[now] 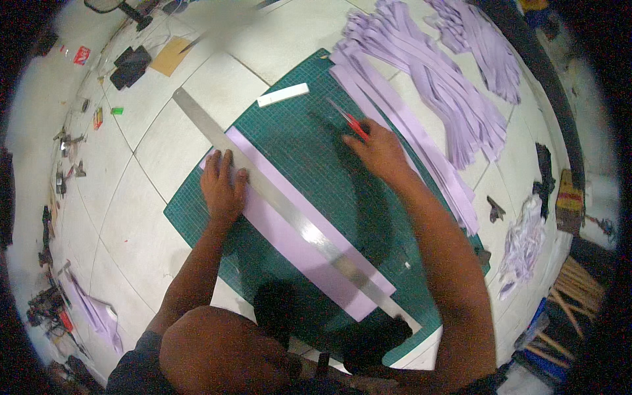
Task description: The person uses a utility knife and a metal ruler to cut long strips from a piece of purple fabric on a green cutting mat.
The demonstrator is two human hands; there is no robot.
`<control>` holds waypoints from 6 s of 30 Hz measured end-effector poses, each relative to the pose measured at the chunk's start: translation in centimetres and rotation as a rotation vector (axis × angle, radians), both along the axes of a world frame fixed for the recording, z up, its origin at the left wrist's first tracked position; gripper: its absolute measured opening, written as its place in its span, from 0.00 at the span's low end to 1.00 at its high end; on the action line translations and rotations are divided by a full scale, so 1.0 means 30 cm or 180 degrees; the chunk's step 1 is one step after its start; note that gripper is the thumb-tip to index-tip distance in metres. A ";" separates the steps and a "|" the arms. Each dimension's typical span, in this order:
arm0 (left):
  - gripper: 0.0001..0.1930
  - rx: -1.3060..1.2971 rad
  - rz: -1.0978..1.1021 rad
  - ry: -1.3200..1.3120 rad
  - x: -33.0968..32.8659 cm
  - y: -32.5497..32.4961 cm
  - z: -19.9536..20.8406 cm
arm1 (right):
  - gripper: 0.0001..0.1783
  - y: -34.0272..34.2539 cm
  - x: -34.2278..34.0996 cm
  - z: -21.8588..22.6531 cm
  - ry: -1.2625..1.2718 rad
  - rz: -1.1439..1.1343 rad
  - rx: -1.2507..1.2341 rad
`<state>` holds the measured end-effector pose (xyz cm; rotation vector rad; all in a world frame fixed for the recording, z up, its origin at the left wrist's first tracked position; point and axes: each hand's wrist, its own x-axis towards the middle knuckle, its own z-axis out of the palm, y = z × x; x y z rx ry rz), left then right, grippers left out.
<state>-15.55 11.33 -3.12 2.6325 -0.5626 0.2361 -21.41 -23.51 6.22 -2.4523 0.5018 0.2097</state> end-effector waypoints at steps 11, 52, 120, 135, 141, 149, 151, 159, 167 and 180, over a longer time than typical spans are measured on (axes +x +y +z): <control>0.29 -0.0269 0.0101 0.0285 0.004 -0.014 0.028 | 0.30 0.067 0.423 -0.192 -0.0472 0.0365 -0.0248; 0.26 -0.0297 0.0069 0.0107 0.006 0.006 0.005 | 0.24 0.428 0.410 -0.211 -0.0226 -0.1051 0.2264; 0.46 0.0738 -0.0838 0.0444 0.086 0.068 -0.013 | 0.22 -0.072 -1.238 -0.100 0.0493 -0.2202 0.1792; 0.34 0.0919 -0.1032 0.0908 0.174 0.082 0.049 | 0.22 -0.121 -1.231 -0.060 0.0500 -0.2483 0.1639; 0.29 0.0836 -0.1275 0.0987 0.348 0.143 0.022 | 0.22 -0.209 -1.274 -0.087 0.0240 -0.1423 -0.0311; 0.42 0.1167 -0.1142 0.1008 0.329 0.029 0.098 | 0.21 0.005 -0.862 -0.021 0.0551 -0.1237 0.0625; 0.45 0.1313 -0.0983 0.0922 0.337 0.006 0.140 | 0.21 0.120 -0.701 -0.014 0.0500 -0.1173 0.0923; 0.56 0.1165 -0.0699 0.1689 0.353 0.000 0.179 | 0.12 0.514 -0.143 -0.037 0.0619 0.0211 0.0350; 0.63 0.1491 -0.0599 0.1342 0.327 -0.009 0.183 | 0.11 0.680 0.128 -0.087 0.0082 0.0972 -0.0253; 0.61 0.1273 -0.0537 0.1583 0.331 -0.022 0.219 | 0.11 0.687 0.182 -0.098 0.0223 0.0912 -0.0161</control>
